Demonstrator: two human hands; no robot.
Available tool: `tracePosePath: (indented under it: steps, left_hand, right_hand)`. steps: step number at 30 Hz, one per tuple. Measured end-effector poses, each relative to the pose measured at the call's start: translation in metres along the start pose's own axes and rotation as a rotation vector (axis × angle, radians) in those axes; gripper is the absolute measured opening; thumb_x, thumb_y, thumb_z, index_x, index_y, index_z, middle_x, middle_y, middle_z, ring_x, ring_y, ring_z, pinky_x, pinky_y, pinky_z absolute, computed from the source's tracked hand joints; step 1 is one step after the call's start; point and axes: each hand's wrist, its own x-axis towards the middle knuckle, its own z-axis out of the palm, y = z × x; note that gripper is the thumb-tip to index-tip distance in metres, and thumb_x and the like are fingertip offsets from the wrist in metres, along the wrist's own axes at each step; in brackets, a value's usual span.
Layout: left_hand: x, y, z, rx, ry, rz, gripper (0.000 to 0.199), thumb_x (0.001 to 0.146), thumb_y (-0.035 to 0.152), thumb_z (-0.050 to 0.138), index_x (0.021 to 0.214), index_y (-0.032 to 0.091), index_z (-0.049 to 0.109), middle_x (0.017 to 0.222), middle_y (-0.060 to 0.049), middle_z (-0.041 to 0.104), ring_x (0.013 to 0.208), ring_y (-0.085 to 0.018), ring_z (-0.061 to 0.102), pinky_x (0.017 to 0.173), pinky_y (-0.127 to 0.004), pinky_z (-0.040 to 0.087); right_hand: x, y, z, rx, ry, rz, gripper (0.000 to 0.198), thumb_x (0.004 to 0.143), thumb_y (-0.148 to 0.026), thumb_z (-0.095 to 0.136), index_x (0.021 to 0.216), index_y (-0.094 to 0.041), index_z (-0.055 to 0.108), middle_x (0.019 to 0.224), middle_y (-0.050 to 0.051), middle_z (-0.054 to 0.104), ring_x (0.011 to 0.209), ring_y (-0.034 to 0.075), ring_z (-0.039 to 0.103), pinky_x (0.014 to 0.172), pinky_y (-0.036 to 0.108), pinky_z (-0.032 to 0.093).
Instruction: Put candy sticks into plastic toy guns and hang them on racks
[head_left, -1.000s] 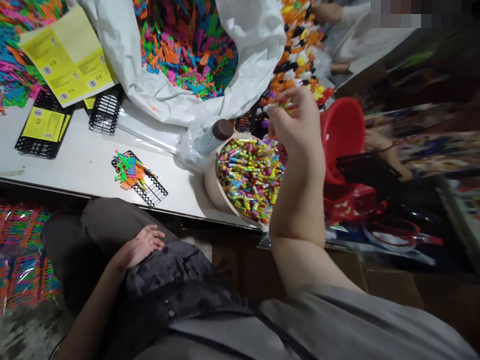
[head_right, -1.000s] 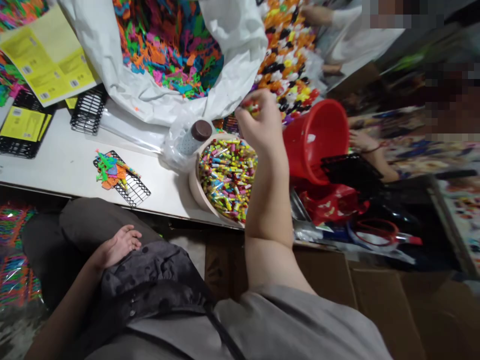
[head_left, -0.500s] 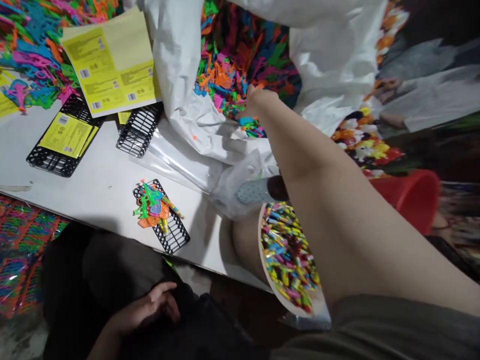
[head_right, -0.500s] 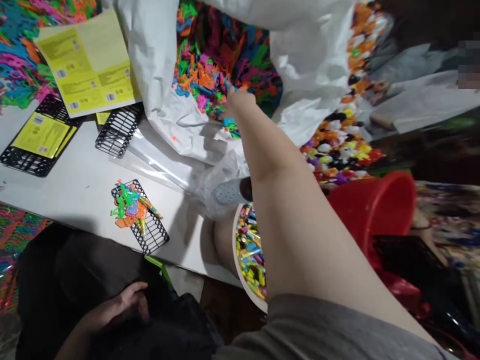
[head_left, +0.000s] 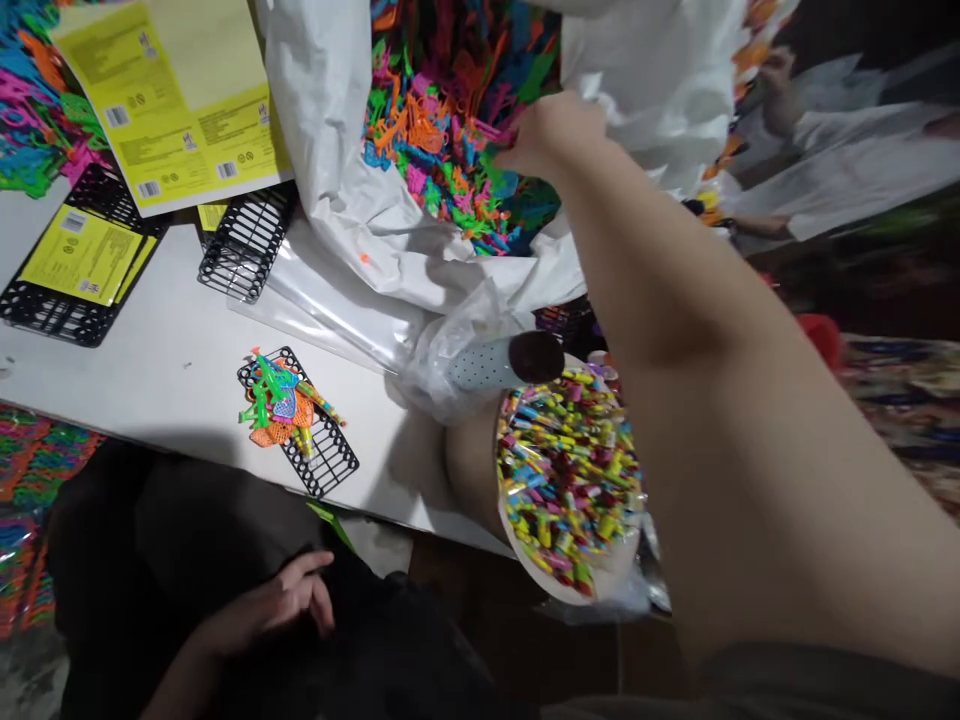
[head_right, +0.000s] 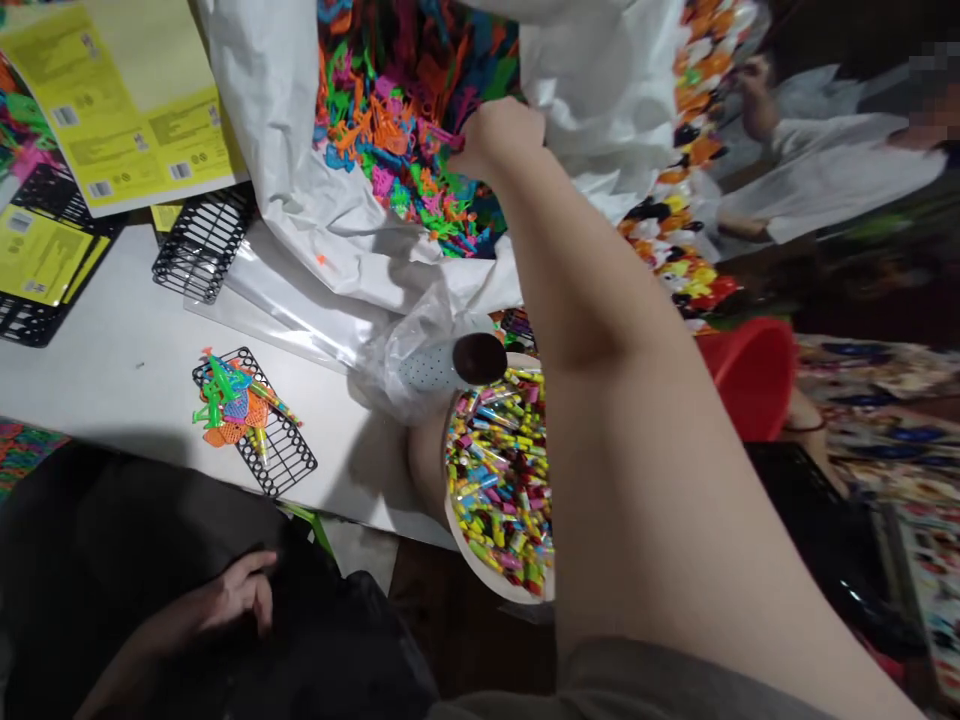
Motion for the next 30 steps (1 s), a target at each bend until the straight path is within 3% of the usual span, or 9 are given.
tracePosePath:
  steps: [3,5,8,12,14,17,20,26,30]
  left_hand:
    - [0.006,-0.003,0.012,0.104,0.25,0.128,0.057,0.087,0.06,0.05,0.128,0.02,0.045,0.089,-0.006,0.058,0.08,-0.019,0.057,0.079,-0.035,0.04]
    - [0.01,0.003,0.029,0.302,0.435,0.249,0.039,0.091,0.049,0.049,0.117,0.02,0.053,0.093,-0.008,0.059,0.088,-0.02,0.057,0.086,-0.036,0.04]
    - [0.017,0.017,0.069,0.493,0.422,0.44,0.043,0.089,0.041,0.056,0.127,0.021,0.048,0.12,-0.013,0.055,0.113,-0.024,0.051,0.103,-0.041,0.035]
    - [0.026,0.035,0.135,0.348,0.272,0.684,0.093,0.075,0.045,0.074,0.147,0.031,0.018,0.154,-0.012,0.021,0.14,-0.028,0.028,0.115,-0.045,0.026]
    - [0.027,0.041,0.16,0.215,0.34,0.811,0.083,0.074,0.052,0.072,0.142,0.026,0.031,0.146,-0.012,0.036,0.135,-0.028,0.036,0.112,-0.044,0.032]
    - [0.023,0.042,0.178,0.042,0.613,0.949,0.059,0.081,0.048,0.067,0.13,0.022,0.046,0.121,-0.009,0.056,0.123,-0.023,0.05,0.107,-0.039,0.038]
    - [0.011,0.03,0.172,0.031,0.688,1.028,0.055,0.079,0.045,0.069,0.124,0.023,0.047,0.113,-0.006,0.058,0.111,-0.02,0.056,0.1,-0.035,0.044]
    - [-0.029,0.002,0.137,0.263,0.924,0.936,0.039,0.074,0.036,0.074,0.1,0.019,0.051,0.086,0.0,0.055,0.074,-0.009,0.055,0.071,-0.021,0.046]
    - [-0.053,0.002,0.126,0.448,1.023,0.864,0.039,0.067,0.03,0.078,0.089,0.017,0.049,0.081,0.001,0.052,0.073,-0.009,0.053,0.069,-0.02,0.043]
  right_hand:
    - [-0.056,-0.007,-0.048,0.156,0.024,-0.021,0.056,0.08,-0.047,0.048,0.102,0.001,0.067,0.097,0.012,0.065,0.099,0.019,0.059,0.07,0.03,0.035]
    - [-0.112,-0.016,-0.082,0.228,0.105,-0.17,0.052,0.08,-0.048,0.045,0.082,0.001,0.065,0.074,0.002,0.061,0.074,0.006,0.054,0.061,0.026,0.029]
    - [-0.221,-0.031,-0.115,0.278,0.207,-0.457,0.026,0.078,-0.034,0.064,0.069,-0.01,0.061,0.06,-0.001,0.055,0.052,0.002,0.035,0.052,0.024,0.023]
    - [-0.358,-0.051,-0.101,0.22,0.695,-0.898,0.017,0.087,-0.028,0.055,0.083,-0.016,0.067,0.06,0.002,0.059,0.05,0.011,0.044,0.049,0.029,0.023]
    - [-0.406,-0.059,-0.083,0.235,0.674,-1.079,0.018,0.09,-0.021,0.051,0.094,-0.015,0.067,0.063,0.003,0.061,0.053,0.013,0.049,0.051,0.03,0.027]
    - [-0.446,-0.07,-0.066,0.31,0.493,-1.239,0.022,0.092,-0.018,0.047,0.102,-0.012,0.065,0.065,0.005,0.062,0.054,0.014,0.051,0.051,0.031,0.03]
    - [-0.46,-0.076,-0.064,0.442,0.342,-1.227,0.027,0.094,-0.028,0.047,0.11,-0.014,0.064,0.071,0.006,0.064,0.057,0.014,0.053,0.053,0.031,0.032]
    - [-0.474,-0.096,-0.067,0.938,0.245,-0.861,0.03,0.092,-0.034,0.051,0.12,-0.023,0.058,0.08,0.006,0.062,0.069,0.018,0.058,0.063,0.031,0.043]
    - [-0.48,-0.123,-0.046,1.154,0.158,-0.745,0.031,0.09,-0.034,0.055,0.118,-0.021,0.06,0.091,0.008,0.062,0.085,0.021,0.059,0.076,0.035,0.047]
